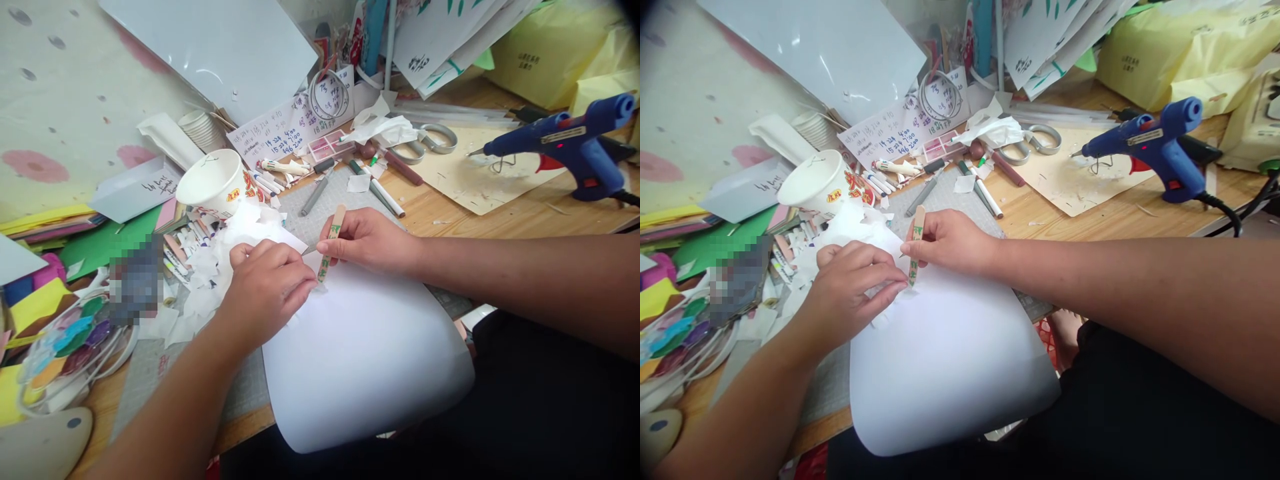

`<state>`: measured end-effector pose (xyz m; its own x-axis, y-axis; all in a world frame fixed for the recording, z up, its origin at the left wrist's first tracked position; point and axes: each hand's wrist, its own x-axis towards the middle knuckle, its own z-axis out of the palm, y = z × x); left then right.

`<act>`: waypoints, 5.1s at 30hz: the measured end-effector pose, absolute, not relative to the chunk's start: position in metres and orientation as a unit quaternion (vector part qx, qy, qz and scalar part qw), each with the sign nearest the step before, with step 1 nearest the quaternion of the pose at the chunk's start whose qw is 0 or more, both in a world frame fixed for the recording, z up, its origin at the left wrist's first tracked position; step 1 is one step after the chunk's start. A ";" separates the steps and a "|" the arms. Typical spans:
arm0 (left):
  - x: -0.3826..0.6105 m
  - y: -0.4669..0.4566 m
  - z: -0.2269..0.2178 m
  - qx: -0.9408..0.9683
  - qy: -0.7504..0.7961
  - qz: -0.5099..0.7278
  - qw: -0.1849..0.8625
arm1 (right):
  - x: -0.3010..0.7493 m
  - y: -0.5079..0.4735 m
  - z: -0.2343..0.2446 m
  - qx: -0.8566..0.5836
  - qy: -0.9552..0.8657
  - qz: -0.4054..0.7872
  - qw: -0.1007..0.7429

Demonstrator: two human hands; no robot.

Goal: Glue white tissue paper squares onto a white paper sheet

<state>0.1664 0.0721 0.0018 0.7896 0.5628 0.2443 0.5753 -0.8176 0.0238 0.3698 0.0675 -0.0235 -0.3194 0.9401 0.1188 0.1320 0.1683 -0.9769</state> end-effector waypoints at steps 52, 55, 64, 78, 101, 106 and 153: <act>0.133 0.095 0.008 -0.865 -0.457 -0.186 0.091 | 0.371 0.074 -0.030 -0.438 -0.549 0.547 0.456; 0.147 0.082 0.012 -0.879 -0.395 -0.251 0.092 | 0.371 0.074 -0.031 -0.435 -0.554 0.538 0.463; 0.166 0.061 0.008 -0.963 -0.234 -0.134 0.030 | 0.374 0.076 -0.028 -0.426 -0.488 0.549 0.529; 0.167 0.062 0.008 -0.960 -0.234 -0.131 0.083 | 0.383 0.040 -0.020 -0.414 -0.687 0.428 0.416; 0.161 0.065 0.009 -0.945 -0.303 -0.121 -0.014 | 0.385 0.045 -0.023 -0.443 -0.578 0.521 0.445; 0.160 0.065 0.011 -0.953 -0.279 -0.114 -0.037 | 0.389 0.049 -0.029 -0.427 -0.519 0.548 0.498; 0.125 0.096 0.013 -0.851 -0.489 -0.191 0.010 | 0.385 0.049 -0.024 -0.437 -0.576 0.552 0.416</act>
